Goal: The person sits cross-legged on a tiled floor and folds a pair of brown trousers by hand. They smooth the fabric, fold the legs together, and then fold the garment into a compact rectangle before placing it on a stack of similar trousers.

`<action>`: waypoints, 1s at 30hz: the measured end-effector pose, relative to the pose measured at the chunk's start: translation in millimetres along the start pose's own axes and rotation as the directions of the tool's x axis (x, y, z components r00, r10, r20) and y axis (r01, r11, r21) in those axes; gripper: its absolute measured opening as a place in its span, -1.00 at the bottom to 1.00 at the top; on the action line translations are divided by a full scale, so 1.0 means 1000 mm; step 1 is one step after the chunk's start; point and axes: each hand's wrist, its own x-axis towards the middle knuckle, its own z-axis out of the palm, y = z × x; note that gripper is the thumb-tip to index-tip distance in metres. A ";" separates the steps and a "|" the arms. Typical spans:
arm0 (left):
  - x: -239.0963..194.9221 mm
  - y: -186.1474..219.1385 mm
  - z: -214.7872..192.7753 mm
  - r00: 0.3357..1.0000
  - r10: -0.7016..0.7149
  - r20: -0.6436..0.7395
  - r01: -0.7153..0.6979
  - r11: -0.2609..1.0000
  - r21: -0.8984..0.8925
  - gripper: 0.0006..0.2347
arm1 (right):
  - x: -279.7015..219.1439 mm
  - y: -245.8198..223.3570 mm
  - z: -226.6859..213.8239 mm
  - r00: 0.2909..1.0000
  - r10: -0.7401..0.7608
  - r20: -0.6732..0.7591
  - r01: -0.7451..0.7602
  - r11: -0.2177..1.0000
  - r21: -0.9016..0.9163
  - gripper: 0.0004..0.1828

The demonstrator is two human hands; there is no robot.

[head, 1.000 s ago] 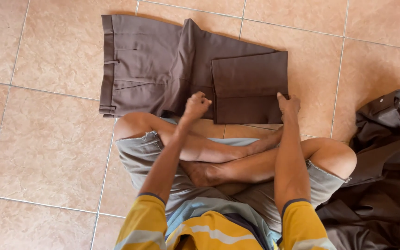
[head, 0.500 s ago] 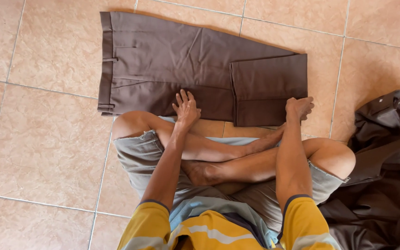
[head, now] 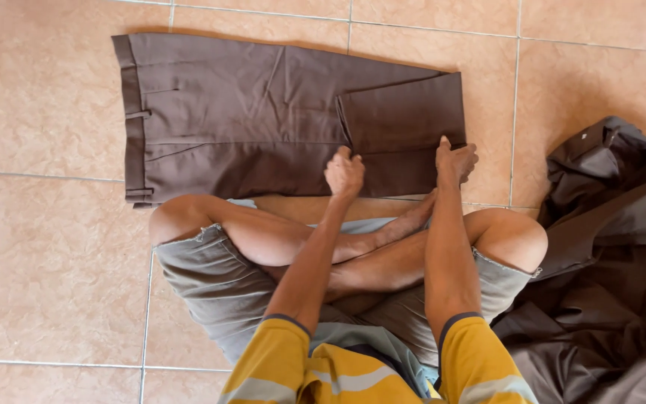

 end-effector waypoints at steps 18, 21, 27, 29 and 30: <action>0.060 -0.097 -0.144 0.971 -0.217 -0.095 0.199 0.965 -0.169 -0.74 | 0.018 0.006 0.073 0.996 -0.084 0.042 0.064 0.932 0.356 -0.53; 0.043 -0.080 -0.145 0.987 -0.157 -0.046 0.149 0.979 -0.138 -0.65 | 0.039 0.027 0.087 0.996 0.055 -0.071 -0.014 0.878 0.479 -0.68; 0.038 -0.081 -0.120 0.970 -0.116 -0.214 0.112 0.993 -0.030 -0.78 | 0.032 0.028 0.069 0.998 -0.057 -0.001 0.054 0.941 0.333 -0.75; 0.037 -0.078 -0.121 0.966 -0.102 -0.239 0.078 0.991 -0.110 -0.78 | 0.049 0.039 0.086 0.999 -0.029 -0.021 0.035 0.919 0.394 -0.77; 0.038 -0.080 -0.118 0.964 -0.106 -0.244 0.081 0.990 -0.112 -0.78 | 0.055 0.042 0.089 0.999 -0.035 -0.018 0.039 0.919 0.393 -0.77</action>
